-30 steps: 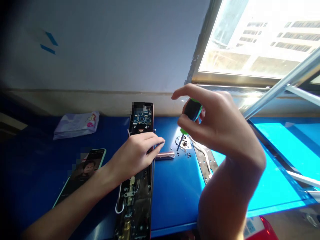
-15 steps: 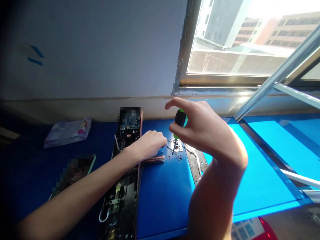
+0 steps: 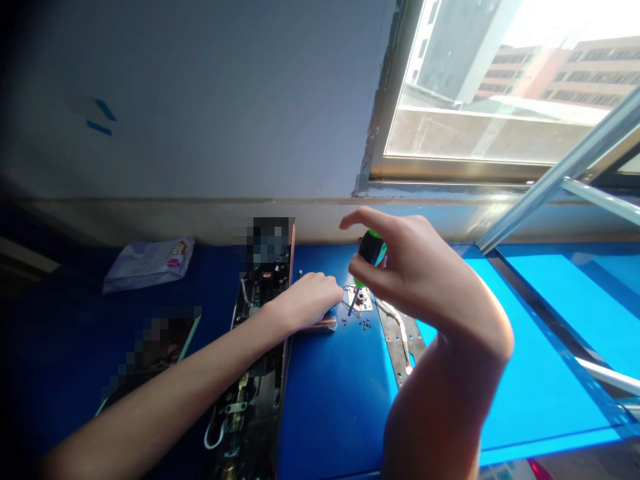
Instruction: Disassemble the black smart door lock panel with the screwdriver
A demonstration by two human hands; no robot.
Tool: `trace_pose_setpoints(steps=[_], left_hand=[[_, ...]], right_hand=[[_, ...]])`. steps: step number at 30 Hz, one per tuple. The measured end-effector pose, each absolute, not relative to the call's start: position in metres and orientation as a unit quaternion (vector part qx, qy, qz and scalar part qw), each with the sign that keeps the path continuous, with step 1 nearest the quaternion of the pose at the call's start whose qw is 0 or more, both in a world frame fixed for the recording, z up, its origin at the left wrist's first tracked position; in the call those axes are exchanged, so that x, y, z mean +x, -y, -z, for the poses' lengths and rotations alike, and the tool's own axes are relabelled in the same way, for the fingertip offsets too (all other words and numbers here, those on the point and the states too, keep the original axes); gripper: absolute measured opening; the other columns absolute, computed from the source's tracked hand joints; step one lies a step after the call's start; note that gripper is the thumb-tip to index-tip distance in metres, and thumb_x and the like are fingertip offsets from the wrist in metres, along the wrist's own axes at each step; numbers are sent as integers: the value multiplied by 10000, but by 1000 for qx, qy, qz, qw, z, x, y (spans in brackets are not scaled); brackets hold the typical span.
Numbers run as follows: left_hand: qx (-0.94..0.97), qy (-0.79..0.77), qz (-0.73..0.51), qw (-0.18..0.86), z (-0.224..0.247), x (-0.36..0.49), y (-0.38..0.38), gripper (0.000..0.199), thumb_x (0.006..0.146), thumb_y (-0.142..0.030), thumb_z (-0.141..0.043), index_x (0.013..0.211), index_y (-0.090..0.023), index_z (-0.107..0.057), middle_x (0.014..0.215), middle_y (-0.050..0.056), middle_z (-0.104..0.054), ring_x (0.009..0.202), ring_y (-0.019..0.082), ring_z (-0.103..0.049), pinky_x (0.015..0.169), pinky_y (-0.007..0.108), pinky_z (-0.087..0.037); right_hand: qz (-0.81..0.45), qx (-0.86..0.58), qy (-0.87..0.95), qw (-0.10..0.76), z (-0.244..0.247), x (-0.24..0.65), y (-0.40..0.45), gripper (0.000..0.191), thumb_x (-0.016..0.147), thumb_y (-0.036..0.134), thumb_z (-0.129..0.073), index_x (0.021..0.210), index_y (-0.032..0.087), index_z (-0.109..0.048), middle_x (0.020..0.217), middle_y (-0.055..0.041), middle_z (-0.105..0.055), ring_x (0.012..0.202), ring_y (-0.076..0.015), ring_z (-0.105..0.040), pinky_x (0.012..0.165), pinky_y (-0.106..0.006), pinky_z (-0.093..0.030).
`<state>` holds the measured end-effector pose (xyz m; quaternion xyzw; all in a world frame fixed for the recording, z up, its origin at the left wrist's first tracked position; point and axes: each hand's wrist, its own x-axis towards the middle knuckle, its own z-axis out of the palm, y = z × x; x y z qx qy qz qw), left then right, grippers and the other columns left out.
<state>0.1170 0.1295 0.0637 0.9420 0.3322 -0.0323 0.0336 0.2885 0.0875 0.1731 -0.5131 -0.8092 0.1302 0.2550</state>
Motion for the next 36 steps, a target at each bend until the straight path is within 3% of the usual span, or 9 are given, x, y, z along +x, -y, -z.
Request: trace_pose_setpoints(steps=[3,5,8,11,14,20,24,29,36], left_hand=[[944,-329,16,35,-71,109,-118,63,859,-122,-799,853,-158,-748,917,104,-797,896,293,-770,781,359,-548],[943,-330,-12,35,-75,97,-108,122,899,-52,-710,865,-167,-735,902,70,-791,869,264,-758,818,374,-550],[921,-350,-167,24,-73,71,-92,181,961,-44,-604,916,-166,-731,938,60,-779,889,241,-732,851,399,-566],[853,-400,-336,-16,-62,42,-83,193,1002,-133,-595,1114,-177,-745,1219,104,-753,1202,293,-652,1016,468,-563],[778,-471,-414,-27,-47,19,-82,248,994,-201,-624,1215,-234,-731,1377,106,-674,1331,319,-561,1142,550,-508],[706,-543,-447,86,-23,2,-81,382,1036,-313,-570,1413,-265,-618,1534,116,-570,1452,313,-529,1204,562,-477],[673,-538,-471,191,-16,4,-74,420,1066,-321,-524,1481,-265,-556,1564,85,-581,1475,263,-533,1249,502,-448],[629,-522,-497,290,-8,4,-71,463,1078,-334,-512,1537,-273,-505,1573,80,-587,1424,252,-594,1227,468,-484],[621,-514,-509,301,-3,3,-71,467,1084,-322,-494,1549,-274,-495,1573,90,-583,1400,247,-615,1193,435,-514]], right_hand=[[-132,-508,812,257,-171,288,-88,355,868,351,-659,1197,226,-706,790,-12,-728,627,-168,-643,562,-323,-495],[-134,-501,814,262,-171,287,-89,340,877,342,-659,1195,230,-703,769,-1,-722,614,-166,-640,565,-329,-508],[-137,-483,818,281,-174,281,-87,334,881,315,-670,1206,248,-702,790,7,-728,662,-179,-673,594,-345,-545],[-140,-468,815,312,-178,272,-82,327,887,298,-692,1212,266,-700,825,3,-740,703,-198,-708,635,-372,-579],[-137,-457,795,374,-179,259,-77,356,900,291,-718,1254,302,-675,882,-8,-748,761,-234,-736,694,-425,-601],[-56,-451,745,488,-176,230,-79,369,899,280,-772,1243,329,-647,1075,-44,-749,1042,-298,-747,803,-454,-635],[-40,-453,750,481,-174,218,-87,251,916,335,-766,1142,319,-658,1036,-31,-754,978,-280,-761,796,-453,-641],[-66,-459,760,456,-167,215,-96,255,911,360,-781,1130,315,-659,1027,-18,-764,952,-256,-756,801,-445,-634],[-85,-447,759,466,-161,211,-100,219,941,322,-752,1136,275,-664,1009,-24,-763,930,-227,-754,825,-424,-631]])
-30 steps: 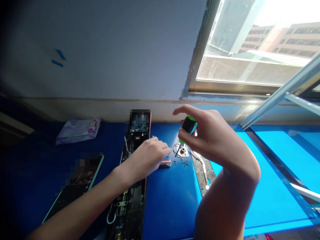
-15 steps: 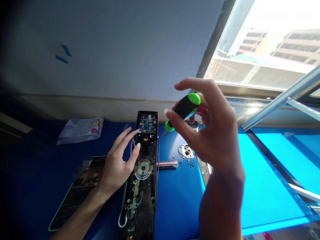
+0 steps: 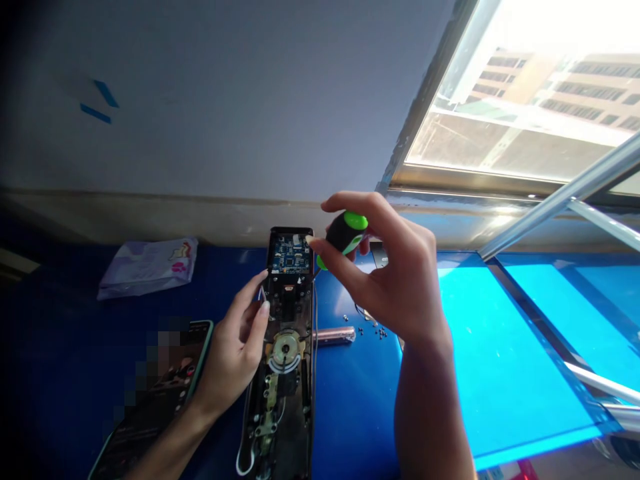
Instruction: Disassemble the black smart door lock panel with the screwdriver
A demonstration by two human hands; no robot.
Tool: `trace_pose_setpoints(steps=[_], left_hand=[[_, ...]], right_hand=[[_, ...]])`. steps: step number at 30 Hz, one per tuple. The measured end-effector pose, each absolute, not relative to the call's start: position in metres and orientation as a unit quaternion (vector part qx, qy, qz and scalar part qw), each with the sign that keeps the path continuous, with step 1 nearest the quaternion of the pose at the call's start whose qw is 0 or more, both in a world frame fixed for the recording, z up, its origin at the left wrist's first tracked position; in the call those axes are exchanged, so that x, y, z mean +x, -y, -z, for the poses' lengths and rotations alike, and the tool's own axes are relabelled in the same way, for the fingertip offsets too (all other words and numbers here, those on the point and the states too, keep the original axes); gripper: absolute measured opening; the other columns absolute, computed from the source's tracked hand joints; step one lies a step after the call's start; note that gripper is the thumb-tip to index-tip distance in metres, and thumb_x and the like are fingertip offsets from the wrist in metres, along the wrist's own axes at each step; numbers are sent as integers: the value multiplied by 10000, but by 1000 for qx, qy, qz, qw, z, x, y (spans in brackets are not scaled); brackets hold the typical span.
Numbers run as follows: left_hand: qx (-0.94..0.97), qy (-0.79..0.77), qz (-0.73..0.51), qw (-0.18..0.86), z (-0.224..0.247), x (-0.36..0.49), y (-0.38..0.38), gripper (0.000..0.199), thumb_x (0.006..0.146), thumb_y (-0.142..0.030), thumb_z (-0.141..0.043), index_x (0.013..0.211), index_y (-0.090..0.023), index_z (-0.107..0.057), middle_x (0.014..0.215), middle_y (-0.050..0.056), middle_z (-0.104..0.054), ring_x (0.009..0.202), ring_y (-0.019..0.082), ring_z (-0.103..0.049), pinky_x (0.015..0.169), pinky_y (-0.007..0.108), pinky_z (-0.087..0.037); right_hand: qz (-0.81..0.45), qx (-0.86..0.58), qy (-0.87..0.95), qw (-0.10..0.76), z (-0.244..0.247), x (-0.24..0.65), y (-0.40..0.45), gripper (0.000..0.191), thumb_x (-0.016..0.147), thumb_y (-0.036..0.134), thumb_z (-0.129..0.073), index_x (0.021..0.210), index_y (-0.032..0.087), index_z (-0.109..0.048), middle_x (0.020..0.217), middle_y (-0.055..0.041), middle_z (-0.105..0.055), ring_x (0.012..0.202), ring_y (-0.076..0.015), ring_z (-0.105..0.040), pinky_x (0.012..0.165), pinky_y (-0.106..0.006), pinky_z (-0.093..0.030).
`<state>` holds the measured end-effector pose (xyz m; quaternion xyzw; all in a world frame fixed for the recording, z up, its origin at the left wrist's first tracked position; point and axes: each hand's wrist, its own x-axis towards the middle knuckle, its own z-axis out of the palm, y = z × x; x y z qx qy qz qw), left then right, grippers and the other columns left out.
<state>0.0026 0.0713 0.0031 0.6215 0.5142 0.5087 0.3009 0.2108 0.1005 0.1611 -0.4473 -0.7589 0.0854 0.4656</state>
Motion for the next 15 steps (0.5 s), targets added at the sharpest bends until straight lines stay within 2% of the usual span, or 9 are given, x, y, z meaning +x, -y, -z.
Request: trace_pose_setpoints(steps=[7,12,15], left_hand=[[600,-524,-521,305,1,2,-68,489,1077,-329,-510,1564,-310,-465,1613,73,-532,1399,263,-604,1144,416,-545],[596,-529,-518,312,-1,1,-66,478,1079,-340,-504,1555,-310,-468,1600,70,-543,1395,269,-603,1119,418,-555],[591,-536,-513,318,-2,1,-65,454,1077,-358,-501,1527,-298,-487,1570,83,-569,1330,271,-648,1068,420,-582]], right_hand=[[-78,-396,776,484,-152,213,-107,236,925,267,-775,1143,224,-698,1011,-20,-761,921,-196,-751,778,-369,-623],[-79,-383,789,475,-153,213,-107,226,935,247,-762,1146,200,-696,1012,-20,-762,917,-178,-747,746,-341,-614],[-76,-374,794,473,-154,213,-106,217,937,240,-760,1141,201,-696,986,-2,-755,875,-156,-738,760,-333,-607]])
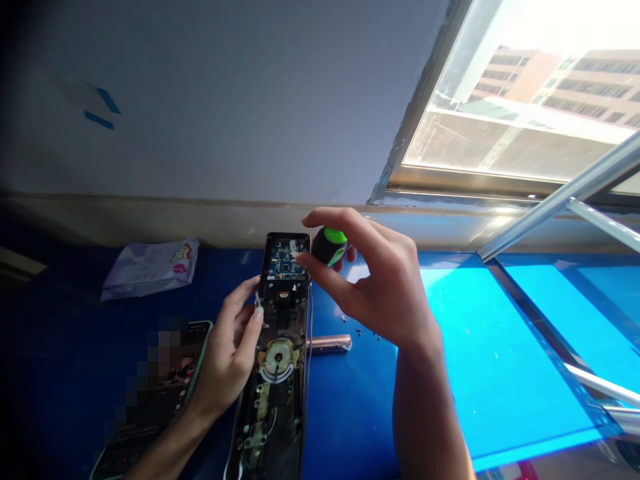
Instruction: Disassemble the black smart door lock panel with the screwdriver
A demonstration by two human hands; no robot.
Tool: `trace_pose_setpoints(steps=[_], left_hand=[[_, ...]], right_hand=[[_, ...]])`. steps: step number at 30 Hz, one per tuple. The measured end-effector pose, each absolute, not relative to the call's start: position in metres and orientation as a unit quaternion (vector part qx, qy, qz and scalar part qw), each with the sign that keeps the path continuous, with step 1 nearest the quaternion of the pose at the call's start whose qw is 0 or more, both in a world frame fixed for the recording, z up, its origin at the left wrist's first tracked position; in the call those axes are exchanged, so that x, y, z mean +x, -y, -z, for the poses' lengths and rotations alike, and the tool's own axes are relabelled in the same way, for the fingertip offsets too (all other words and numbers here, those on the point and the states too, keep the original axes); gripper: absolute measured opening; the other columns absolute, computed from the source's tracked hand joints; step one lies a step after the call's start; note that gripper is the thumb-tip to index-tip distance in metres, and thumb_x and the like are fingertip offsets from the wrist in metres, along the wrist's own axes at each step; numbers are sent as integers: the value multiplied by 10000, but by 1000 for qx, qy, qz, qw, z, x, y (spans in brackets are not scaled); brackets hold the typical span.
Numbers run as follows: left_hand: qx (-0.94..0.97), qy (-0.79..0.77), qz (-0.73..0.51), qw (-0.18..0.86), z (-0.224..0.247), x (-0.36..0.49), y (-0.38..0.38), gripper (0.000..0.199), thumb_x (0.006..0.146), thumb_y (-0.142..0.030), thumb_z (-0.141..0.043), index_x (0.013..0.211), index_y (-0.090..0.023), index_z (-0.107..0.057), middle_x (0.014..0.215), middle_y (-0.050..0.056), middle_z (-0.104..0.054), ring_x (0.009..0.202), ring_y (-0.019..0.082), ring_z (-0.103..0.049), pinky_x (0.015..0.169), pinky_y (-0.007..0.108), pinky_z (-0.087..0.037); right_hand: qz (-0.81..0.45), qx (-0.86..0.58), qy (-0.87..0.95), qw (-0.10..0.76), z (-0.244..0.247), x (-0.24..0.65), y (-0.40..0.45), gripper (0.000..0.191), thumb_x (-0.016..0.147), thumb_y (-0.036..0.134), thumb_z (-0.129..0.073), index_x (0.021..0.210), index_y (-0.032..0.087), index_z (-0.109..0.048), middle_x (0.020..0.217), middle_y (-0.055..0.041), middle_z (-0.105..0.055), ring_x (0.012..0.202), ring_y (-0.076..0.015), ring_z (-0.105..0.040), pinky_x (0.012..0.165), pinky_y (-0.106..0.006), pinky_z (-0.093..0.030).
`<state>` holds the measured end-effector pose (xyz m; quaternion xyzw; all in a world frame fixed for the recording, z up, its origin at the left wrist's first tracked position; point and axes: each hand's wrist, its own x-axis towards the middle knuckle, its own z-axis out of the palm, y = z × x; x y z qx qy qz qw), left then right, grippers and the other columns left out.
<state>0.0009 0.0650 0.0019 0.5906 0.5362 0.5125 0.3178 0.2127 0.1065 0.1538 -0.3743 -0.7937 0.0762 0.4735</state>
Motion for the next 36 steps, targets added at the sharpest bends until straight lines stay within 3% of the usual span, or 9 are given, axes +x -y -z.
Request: trace_pose_setpoints(steps=[8,17,23,36], left_hand=[[601,-533,-503,321,-3,-1,-66,393,1069,-381,-528,1448,-283,-553,1532,83,-606,1437,294,-567,1233,506,-437],[632,-521,-496,286,-7,-2,-67,368,1046,-337,-578,1413,-308,-607,1498,38,-638,1430,244,-578,1250,446,-440],[667,-509,-475,266,-16,-2,-65,286,1043,-324,-573,1285,-307,-725,1548,32,-599,1455,247,-563,1230,400,-471],[672,-507,-465,276,-15,-1,-65,318,1040,-326,-568,1301,-308,-749,1636,49,-480,1493,274,-516,1263,465,-434]], right_hand=[[-57,-361,788,496,-153,212,-104,237,920,221,-776,1142,207,-696,986,18,-767,871,-126,-738,774,-276,-600],[-58,-353,802,479,-154,207,-104,233,912,201,-773,1131,185,-693,959,19,-772,755,-89,-714,700,-237,-597],[-63,-349,810,467,-152,201,-102,236,909,212,-774,1131,196,-694,959,20,-777,748,-96,-704,715,-246,-605],[-54,-346,819,455,-151,196,-97,249,914,206,-773,1149,193,-693,958,7,-775,756,-111,-712,719,-263,-613]])
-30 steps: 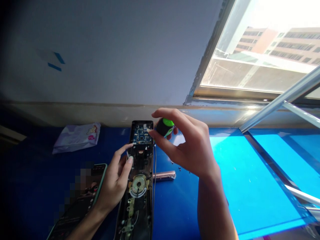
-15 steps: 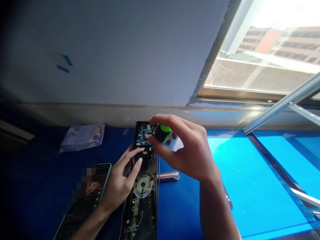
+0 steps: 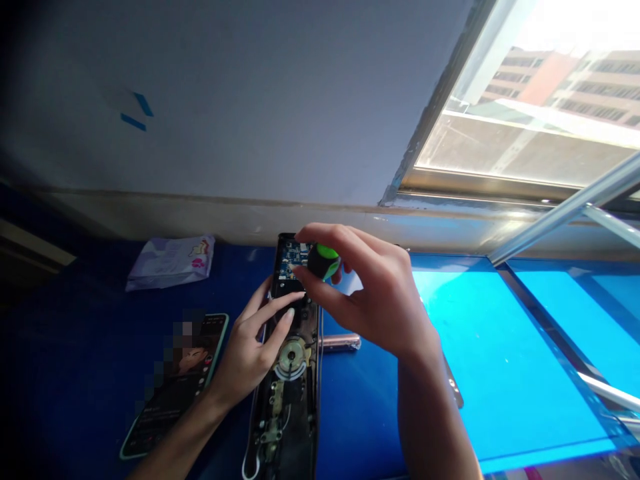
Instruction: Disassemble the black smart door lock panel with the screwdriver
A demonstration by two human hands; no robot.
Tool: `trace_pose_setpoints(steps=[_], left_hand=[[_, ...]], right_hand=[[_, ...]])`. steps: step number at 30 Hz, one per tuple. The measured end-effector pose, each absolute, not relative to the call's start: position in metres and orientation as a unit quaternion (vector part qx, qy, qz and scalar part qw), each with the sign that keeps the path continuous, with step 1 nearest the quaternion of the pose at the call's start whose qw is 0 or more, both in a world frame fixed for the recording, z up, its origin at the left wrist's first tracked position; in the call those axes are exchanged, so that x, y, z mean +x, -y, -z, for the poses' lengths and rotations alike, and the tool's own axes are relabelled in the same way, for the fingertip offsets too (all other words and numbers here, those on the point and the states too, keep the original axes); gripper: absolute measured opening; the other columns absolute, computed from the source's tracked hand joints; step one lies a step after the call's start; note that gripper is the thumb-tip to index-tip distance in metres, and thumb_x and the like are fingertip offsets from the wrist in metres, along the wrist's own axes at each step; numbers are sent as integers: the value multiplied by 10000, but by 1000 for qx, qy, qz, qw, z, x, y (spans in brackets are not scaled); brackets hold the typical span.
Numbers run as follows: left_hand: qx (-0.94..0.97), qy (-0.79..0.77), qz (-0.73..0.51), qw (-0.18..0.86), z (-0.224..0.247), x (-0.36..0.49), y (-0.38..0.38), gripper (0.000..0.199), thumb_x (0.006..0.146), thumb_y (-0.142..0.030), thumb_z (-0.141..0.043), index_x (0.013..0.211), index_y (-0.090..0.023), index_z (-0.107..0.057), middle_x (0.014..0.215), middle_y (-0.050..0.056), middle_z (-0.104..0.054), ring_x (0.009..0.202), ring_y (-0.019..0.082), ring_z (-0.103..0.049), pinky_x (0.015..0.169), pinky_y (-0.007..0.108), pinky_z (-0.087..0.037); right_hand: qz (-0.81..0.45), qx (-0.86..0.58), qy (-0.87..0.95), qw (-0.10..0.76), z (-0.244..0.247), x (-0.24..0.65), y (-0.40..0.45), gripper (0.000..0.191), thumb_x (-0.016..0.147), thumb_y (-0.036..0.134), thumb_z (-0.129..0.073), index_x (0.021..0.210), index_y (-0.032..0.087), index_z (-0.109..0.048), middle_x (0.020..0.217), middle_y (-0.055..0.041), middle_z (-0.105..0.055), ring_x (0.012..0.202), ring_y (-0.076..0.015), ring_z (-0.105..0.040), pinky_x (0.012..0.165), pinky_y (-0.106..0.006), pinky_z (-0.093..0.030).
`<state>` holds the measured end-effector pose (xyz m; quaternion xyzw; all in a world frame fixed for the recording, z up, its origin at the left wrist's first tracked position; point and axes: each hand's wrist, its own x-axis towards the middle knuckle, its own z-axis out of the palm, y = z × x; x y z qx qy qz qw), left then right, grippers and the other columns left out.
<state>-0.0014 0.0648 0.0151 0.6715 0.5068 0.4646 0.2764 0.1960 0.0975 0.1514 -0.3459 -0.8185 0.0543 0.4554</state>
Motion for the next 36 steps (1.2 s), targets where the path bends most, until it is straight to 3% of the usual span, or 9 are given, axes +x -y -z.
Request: trace_pose_setpoints(steps=[7,15,23,28,31,34,36], left_hand=[[682,-494,-455,290,-13,-1,-64,326,1038,-312,-575,1318,-334,-741,1642,32,-433,1510,275,-488,1295,465,-387],[681,-489,-454,301,-11,0,-65,341,1041,-306,-569,1340,-341,-728,1651,31,-399,1517,277,-470,1312,478,-357],[682,-492,-452,299,-12,0,-64,350,1038,-314,-569,1349,-342,-728,1662,35,-387,1531,289,-448,1318,508,-336],[676,-498,-461,288,-11,1,-65,343,1037,-320,-574,1343,-330,-730,1657,40,-418,1521,282,-466,1307,509,-352],[675,-492,-469,287,-11,1,-66,324,1037,-323,-581,1317,-313,-744,1653,44,-441,1523,276,-469,1300,490,-368],[676,-485,-473,290,-12,1,-66,307,1036,-323,-583,1291,-302,-754,1653,44,-455,1512,277,-488,1296,473,-378],[675,-486,-474,288,-12,1,-66,303,1033,-325,-588,1284,-298,-756,1656,44,-456,1512,281,-489,1299,472,-373]], right_hand=[[-38,-332,830,446,-152,192,-95,258,930,197,-760,1175,216,-683,982,1,-782,794,-127,-731,766,-291,-628],[-30,-332,829,449,-152,192,-93,245,931,207,-761,1165,193,-689,953,0,-766,769,-115,-710,717,-272,-601],[15,-390,809,439,-150,182,-91,121,919,238,-766,970,237,-656,795,29,-663,576,-90,-543,531,-272,-488],[55,-430,782,448,-150,176,-89,250,938,390,-772,818,235,-618,673,38,-611,541,-95,-504,510,-285,-435],[-20,-401,809,429,-153,179,-88,25,990,251,-676,1008,234,-674,775,30,-697,584,-92,-604,565,-257,-506],[-76,-380,828,405,-157,184,-88,242,986,152,-598,1208,227,-661,961,-4,-754,699,-107,-698,653,-253,-560],[-79,-380,830,399,-158,187,-89,254,973,132,-588,1196,221,-669,1002,-13,-758,726,-112,-708,668,-258,-564]])
